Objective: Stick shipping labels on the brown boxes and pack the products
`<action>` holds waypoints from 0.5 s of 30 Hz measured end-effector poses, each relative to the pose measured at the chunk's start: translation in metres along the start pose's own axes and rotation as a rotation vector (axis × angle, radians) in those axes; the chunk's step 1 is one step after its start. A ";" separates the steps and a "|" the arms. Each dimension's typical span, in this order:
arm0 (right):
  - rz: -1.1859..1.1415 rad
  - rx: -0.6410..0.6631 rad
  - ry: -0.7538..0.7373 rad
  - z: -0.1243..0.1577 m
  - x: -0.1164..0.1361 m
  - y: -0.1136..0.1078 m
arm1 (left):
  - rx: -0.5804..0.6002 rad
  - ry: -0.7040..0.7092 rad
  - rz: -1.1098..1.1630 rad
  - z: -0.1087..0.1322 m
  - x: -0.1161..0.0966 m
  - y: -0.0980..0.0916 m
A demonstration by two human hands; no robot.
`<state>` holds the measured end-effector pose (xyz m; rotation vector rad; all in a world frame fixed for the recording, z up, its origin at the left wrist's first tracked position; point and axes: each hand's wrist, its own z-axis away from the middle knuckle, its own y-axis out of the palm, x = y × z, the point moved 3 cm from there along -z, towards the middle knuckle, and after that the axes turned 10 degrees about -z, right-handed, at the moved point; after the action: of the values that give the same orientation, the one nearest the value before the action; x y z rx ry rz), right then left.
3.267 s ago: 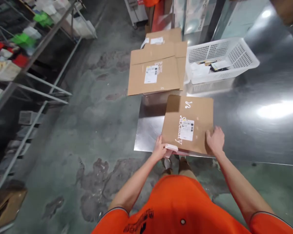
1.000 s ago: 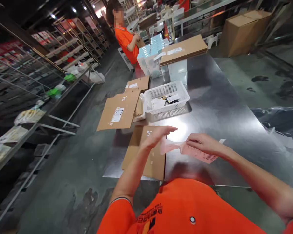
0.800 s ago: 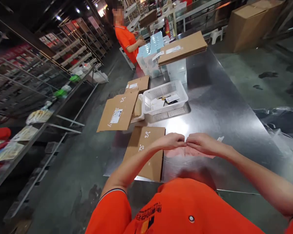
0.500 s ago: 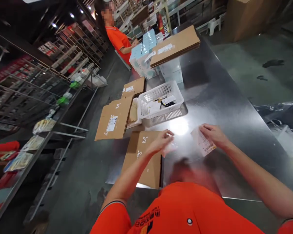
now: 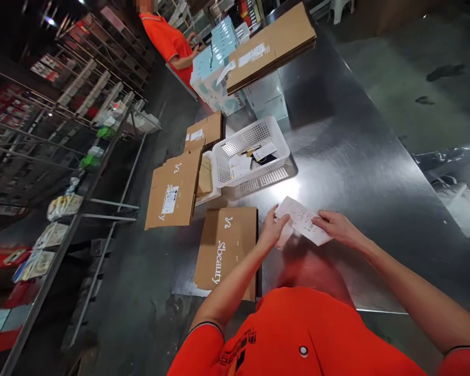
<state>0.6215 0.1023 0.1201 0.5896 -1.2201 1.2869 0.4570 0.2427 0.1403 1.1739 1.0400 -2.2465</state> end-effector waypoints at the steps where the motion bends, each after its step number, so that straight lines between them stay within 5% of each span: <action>1: 0.119 0.014 -0.016 0.001 0.002 -0.002 | -0.012 0.126 -0.155 0.003 -0.007 -0.005; 4: 0.365 0.156 -0.096 0.003 0.020 -0.002 | 0.174 0.425 -0.599 0.010 -0.028 -0.002; 6: 0.401 0.219 -0.131 0.002 0.033 -0.001 | 0.370 0.454 -0.798 0.009 -0.035 0.008; 10: 0.258 0.227 -0.060 -0.003 0.032 -0.004 | 0.543 0.330 -0.753 0.003 -0.035 0.017; 13: -0.016 0.239 0.033 -0.002 0.008 -0.012 | 0.629 0.183 -0.526 0.004 -0.024 0.015; 15: -0.186 0.137 0.103 0.000 -0.012 -0.024 | 0.654 -0.002 -0.392 0.004 -0.011 0.011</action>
<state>0.6460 0.0914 0.1166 0.7107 -0.9744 1.2337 0.4680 0.2326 0.1458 1.2834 0.5683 -3.0376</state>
